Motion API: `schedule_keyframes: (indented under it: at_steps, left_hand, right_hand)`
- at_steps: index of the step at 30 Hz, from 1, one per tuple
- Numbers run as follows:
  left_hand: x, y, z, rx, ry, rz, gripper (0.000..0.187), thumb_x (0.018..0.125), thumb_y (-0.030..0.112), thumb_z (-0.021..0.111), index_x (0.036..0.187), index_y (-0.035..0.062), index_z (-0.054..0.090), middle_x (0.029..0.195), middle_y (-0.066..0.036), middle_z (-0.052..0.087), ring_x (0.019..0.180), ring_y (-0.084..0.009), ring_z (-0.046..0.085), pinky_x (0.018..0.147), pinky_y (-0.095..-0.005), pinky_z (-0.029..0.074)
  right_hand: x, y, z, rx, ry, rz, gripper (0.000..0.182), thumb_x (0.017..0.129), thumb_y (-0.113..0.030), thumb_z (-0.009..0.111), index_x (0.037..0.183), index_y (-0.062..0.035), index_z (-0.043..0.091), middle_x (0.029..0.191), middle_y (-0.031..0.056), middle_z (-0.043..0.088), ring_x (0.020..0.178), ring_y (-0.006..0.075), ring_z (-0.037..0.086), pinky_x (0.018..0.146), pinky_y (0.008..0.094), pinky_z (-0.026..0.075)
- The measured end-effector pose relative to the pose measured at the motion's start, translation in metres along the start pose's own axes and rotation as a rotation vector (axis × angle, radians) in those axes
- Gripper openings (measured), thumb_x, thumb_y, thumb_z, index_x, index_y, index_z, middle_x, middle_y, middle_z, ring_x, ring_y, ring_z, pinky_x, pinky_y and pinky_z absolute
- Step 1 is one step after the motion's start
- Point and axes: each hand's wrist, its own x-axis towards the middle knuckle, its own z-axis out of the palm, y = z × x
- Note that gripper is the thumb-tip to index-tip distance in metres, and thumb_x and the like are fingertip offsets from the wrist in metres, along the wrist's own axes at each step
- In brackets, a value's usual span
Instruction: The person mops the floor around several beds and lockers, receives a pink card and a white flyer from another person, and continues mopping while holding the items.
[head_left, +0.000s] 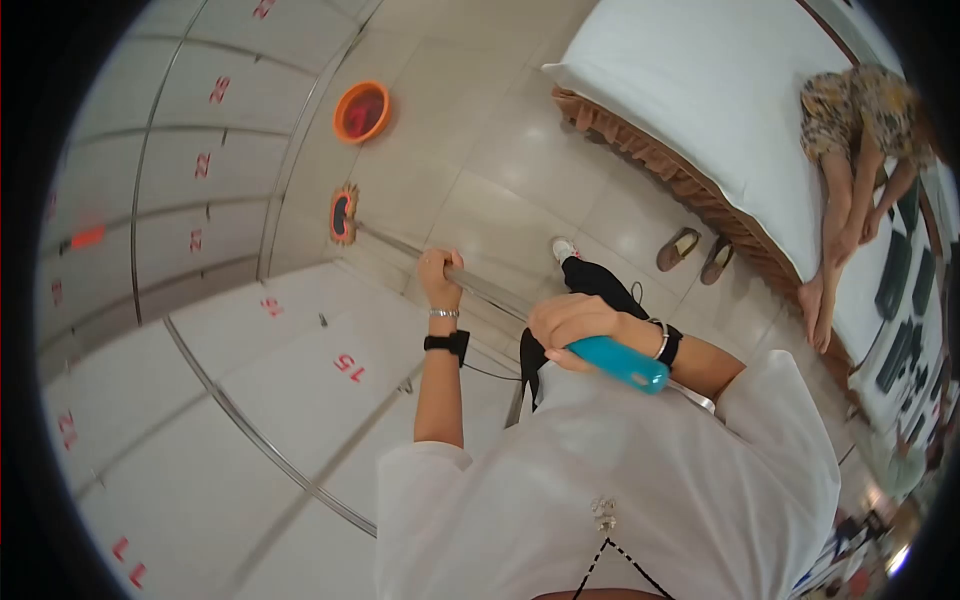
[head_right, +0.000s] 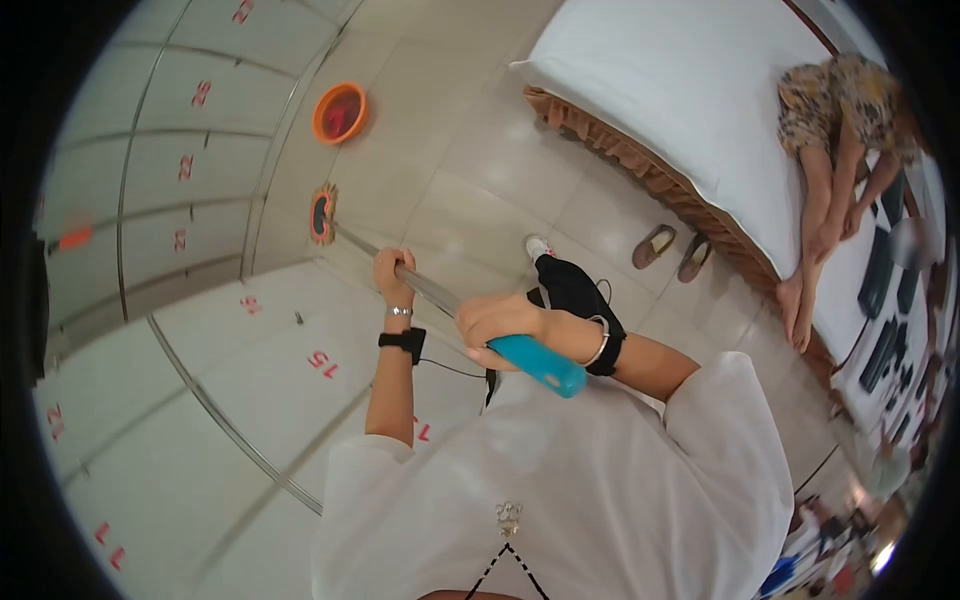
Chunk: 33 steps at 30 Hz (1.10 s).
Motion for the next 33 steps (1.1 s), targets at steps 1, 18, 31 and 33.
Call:
schedule_keyframes:
  at_steps: [1, 18, 31, 33]
  left_hand:
    - [0.013, 0.008, 0.002, -0.06, -0.006, -0.034, 0.017, 0.066, 0.003, 0.062, 0.06, 0.007, 0.047, 0.055, -0.006, 0.047, 0.052, -0.0243, 0.047, 0.049, -0.034, 0.036]
    - [0.018, 0.279, -0.142, -1.251, -0.625, 0.7, 0.013, 0.06, 0.007, 0.064, 0.065, 0.0083, 0.052, 0.059, -0.003, 0.054, 0.05, -0.0185, 0.052, 0.043, -0.0295, 0.039]
    - [-0.003, 0.219, -0.152, -1.439, -0.914, 1.065, 0.02, 0.047, 0.006, 0.063, 0.065, 0.0119, 0.056, 0.062, -0.002, 0.058, 0.051, -0.0175, 0.053, 0.044, -0.028, 0.038]
    - [-0.001, 0.215, -0.153, -1.37, -0.889, 1.05, 0.02, 0.046, 0.005, 0.063, 0.062, 0.0123, 0.054, 0.057, -0.002, 0.055, 0.046, -0.0182, 0.05, 0.042, -0.0282, 0.037]
  right_hand:
    - [0.009, -0.003, -0.009, -0.024, 0.028, -0.008, 0.01, 0.072, 0.007, 0.053, 0.068, 0.0001, 0.047, 0.058, 0.0091, 0.049, 0.053, 0.026, 0.05, 0.055, 0.0369, 0.045]
    - [0.008, -0.32, 0.179, -0.561, 0.95, -0.961, 0.01, 0.08, -0.008, 0.048, 0.073, -0.0053, 0.041, 0.045, -0.0023, 0.043, 0.032, 0.0051, 0.037, 0.032, 0.0191, 0.033]
    - [-0.016, -0.233, 0.331, -1.071, 1.081, -1.106, 0.019, 0.07, 0.002, 0.053, 0.077, -0.0042, 0.037, 0.038, -0.0004, 0.043, 0.026, 0.0049, 0.039, 0.027, 0.0161, 0.037]
    - [-0.018, -0.233, 0.332, -1.082, 1.057, -1.081, 0.019, 0.071, 0.002, 0.053, 0.078, -0.0042, 0.037, 0.038, 0.0001, 0.043, 0.027, 0.0053, 0.039, 0.028, 0.0163, 0.038]
